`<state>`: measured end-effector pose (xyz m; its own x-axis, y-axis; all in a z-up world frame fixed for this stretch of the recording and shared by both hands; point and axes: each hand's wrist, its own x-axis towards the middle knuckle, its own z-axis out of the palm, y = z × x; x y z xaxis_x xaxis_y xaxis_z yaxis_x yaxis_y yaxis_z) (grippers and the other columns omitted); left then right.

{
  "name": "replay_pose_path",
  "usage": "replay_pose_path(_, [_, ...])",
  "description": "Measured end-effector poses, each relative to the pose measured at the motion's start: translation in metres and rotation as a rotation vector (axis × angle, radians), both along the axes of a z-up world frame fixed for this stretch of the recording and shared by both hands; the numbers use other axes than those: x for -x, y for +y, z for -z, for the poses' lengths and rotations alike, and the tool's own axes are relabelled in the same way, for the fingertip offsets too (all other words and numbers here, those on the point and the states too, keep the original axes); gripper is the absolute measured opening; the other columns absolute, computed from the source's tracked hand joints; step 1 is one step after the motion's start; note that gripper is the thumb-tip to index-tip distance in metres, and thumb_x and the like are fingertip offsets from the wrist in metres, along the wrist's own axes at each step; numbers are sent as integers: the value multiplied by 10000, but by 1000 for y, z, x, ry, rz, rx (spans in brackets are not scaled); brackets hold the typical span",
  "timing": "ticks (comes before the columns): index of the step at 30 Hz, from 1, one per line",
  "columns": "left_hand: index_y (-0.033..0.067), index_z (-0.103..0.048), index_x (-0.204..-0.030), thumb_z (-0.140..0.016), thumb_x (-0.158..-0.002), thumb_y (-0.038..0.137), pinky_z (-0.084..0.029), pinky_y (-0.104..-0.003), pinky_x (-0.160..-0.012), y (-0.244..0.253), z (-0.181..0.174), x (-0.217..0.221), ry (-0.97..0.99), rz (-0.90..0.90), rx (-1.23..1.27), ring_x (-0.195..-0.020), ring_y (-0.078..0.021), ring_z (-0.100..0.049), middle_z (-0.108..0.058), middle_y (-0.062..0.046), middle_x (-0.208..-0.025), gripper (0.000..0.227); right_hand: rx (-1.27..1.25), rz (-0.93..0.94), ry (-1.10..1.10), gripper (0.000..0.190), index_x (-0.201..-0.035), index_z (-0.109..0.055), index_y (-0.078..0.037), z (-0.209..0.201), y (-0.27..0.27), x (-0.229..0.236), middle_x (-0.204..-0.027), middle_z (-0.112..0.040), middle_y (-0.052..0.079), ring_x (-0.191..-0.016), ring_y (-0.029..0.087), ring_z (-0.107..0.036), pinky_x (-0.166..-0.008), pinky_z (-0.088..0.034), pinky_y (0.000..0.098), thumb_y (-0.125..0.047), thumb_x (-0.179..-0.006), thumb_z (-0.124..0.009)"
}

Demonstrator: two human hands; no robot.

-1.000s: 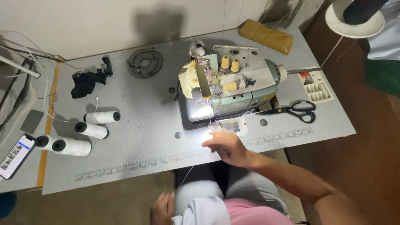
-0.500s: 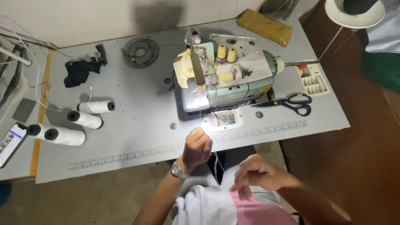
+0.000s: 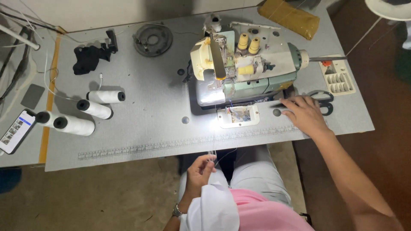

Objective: Threading an industrial overlock sewing machine using tweezers and managing thread spools.

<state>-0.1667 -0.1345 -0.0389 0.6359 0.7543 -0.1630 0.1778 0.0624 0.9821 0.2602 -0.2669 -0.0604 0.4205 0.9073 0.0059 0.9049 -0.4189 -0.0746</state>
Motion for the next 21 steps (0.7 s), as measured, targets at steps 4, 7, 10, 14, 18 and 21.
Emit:
replay_pose_path(4, [115, -800, -924, -699, -944, 111, -419, -234, -584, -10, -12, -10, -53, -37, -209, -659, -81, -516, -663, 12, -785, 103, -38, -228, -276, 435, -1397, -620, -248, 26, -8, -14, -1176, -628, 76, -1083, 355, -570, -900, -527, 535, -213, -964, -627])
replay_pose_path(7, [63, -742, -955, -730, -896, 39, -562, -237, -515, -11, -17, -15, -127, 70, -620, -807, -194, -635, -572, -127, -1091, 64, -48, -343, -176, 439, -1272, -597, -109, 28, -5, -17, -1228, -609, 165, -1097, 383, -589, -937, -502, 512, 58, -873, -527])
replay_pose_path(10, [25, -667, -919, -725, -880, -3, -532, -367, -712, -8, -13, -19, -82, 152, -949, -850, -275, -532, -537, -158, -1189, 76, -129, -345, -133, 376, -1252, -631, -61, -5, 15, 21, -1018, -567, 131, -878, 348, -616, -620, -540, 485, 30, -900, -537])
replay_pose_path(14, [41, -595, -793, -693, -883, 18, -529, -375, -802, -2, -3, -27, 55, 83, -1060, -934, -319, -539, -553, -181, -1165, 135, 2, -354, 146, 457, -1103, -605, -115, -55, 51, 85, -916, -565, 46, -850, 223, -539, -659, -453, 309, 162, -750, -519])
replay_pose_path(18, [41, -606, -801, -718, -866, 12, -517, -379, -825, -6, 5, -23, 91, 46, -1045, -935, -330, -507, -533, -177, -1152, 133, -324, -634, 51, 362, -947, -606, -105, -52, 71, 110, -817, -543, 49, -731, 244, -492, -603, -384, 344, 171, -715, -575])
replay_pose_path(21, [45, -633, -849, -717, -886, 28, -499, -350, -834, -8, 8, -21, 53, 7, -1048, -979, -319, -480, -529, -169, -1146, 94, -330, -689, 5, 243, -850, -511, -121, -54, 80, 126, -754, -449, 46, -661, 257, -446, -522, -331, 396, 94, -741, -543])
